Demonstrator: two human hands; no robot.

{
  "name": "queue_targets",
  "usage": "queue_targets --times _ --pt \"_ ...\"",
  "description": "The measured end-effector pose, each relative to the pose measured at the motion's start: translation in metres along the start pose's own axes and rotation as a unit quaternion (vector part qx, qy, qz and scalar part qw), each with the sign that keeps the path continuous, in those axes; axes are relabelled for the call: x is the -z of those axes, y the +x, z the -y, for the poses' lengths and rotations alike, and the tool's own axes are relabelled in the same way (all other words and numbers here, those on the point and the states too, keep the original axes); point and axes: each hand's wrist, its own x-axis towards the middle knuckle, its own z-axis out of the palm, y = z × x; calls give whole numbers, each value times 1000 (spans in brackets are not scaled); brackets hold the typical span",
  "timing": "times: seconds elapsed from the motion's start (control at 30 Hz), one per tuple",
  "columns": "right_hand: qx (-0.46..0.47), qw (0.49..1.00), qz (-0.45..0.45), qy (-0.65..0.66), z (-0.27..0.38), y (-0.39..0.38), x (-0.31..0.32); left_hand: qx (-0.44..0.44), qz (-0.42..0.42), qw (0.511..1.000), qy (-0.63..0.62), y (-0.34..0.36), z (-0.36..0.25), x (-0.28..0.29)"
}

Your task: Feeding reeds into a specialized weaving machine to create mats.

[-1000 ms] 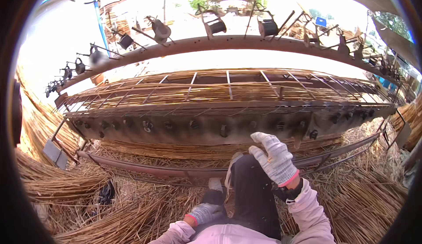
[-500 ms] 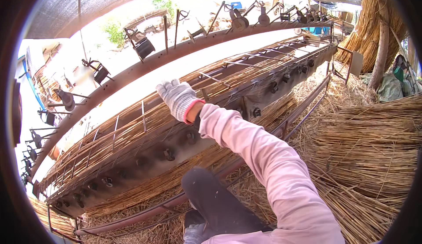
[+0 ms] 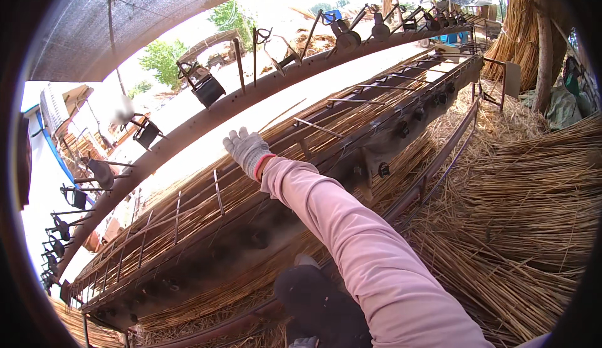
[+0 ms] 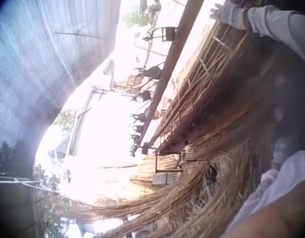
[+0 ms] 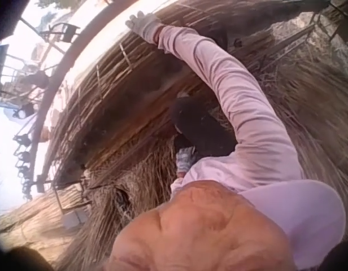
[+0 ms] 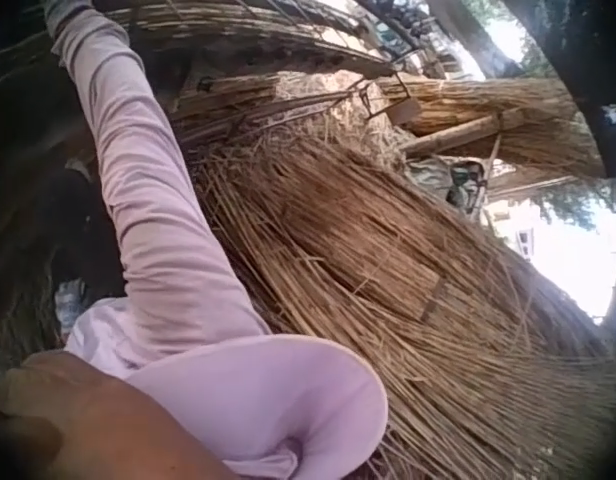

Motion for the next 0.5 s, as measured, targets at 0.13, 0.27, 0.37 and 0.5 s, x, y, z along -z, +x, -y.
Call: queue_targets --times 0.13,0.27,0.37,0.5 --pt "-4 993 102 59 -5 7 -11 -38 -107 993 7 -4 -3 0" --pt "57 996 73 4 -4 -6 -6 -18 -57 998 -30 -8 -9 13" --pt "115 991 48 -38 -5 -30 24 -24 -47 998 -27 -7 -20 26" --pt "114 992 -7 -55 -1 -63 87 -12 -81 993 -83 -8 -24 27"
